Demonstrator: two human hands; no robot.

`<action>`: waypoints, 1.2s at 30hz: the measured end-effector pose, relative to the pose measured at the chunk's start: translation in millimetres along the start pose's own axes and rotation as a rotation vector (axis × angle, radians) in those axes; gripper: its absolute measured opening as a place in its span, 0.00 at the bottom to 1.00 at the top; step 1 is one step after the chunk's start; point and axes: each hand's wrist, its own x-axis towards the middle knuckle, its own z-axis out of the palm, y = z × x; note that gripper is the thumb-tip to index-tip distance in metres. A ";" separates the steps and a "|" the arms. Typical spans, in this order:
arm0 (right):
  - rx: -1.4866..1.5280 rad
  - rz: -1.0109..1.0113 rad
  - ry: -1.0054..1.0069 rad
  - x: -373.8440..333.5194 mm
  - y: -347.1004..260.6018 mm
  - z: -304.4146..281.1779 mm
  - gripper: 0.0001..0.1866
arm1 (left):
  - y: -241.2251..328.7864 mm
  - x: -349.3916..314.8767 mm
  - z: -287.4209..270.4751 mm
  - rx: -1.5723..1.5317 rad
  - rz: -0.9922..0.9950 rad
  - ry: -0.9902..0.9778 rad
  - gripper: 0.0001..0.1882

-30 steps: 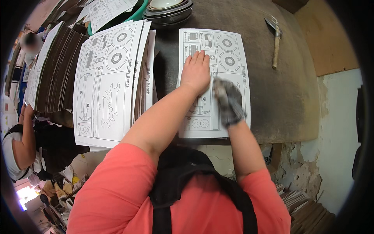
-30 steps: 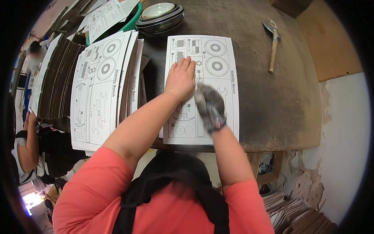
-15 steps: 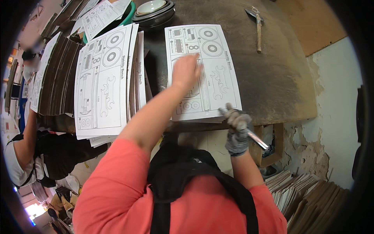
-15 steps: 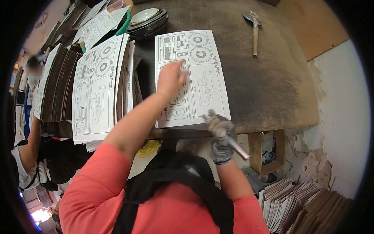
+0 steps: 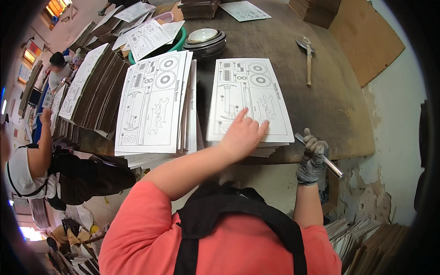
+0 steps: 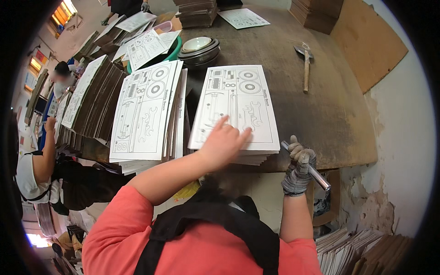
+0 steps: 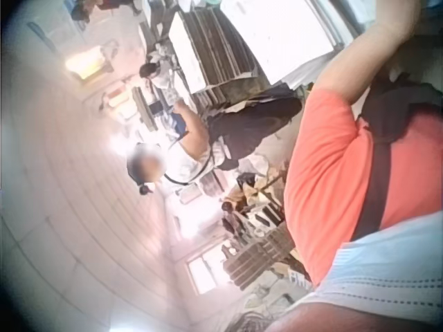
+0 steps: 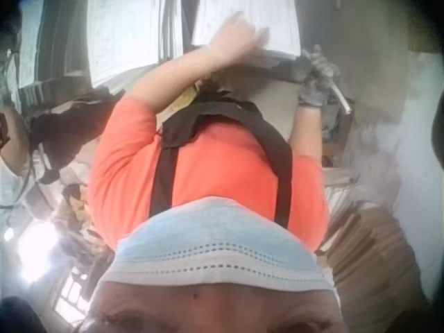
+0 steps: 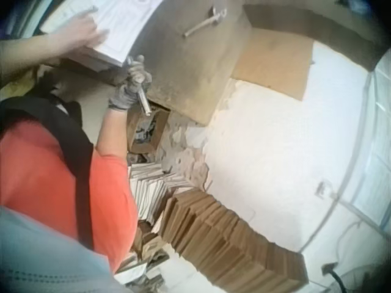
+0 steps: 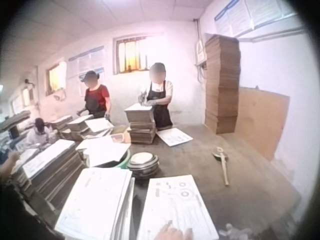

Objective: The person repeatedly picks up printed paper sheets from a stack and places them onto a separate pile on the table. The hands move the sheets one at a time, aligning them as they build a new stack.

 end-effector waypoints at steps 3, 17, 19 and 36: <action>-0.020 -0.028 0.009 8.0 -1.5 0.7 0.19 | -32.4 -5.0 -65.0 0.025 -0.100 0.143 0.25; 0.101 0.190 -0.009 38.0 108.2 34.5 0.18 | -130.6 -115.5 -113.8 -0.306 -0.637 -0.292 0.24; -0.016 0.248 0.049 54.2 140.3 43.1 0.17 | -126.8 -41.8 -76.4 -0.326 -0.372 -0.207 0.24; -0.142 0.442 -0.020 73.9 212.4 59.1 0.15 | -122.4 54.8 139.5 -0.144 -0.489 0.019 0.22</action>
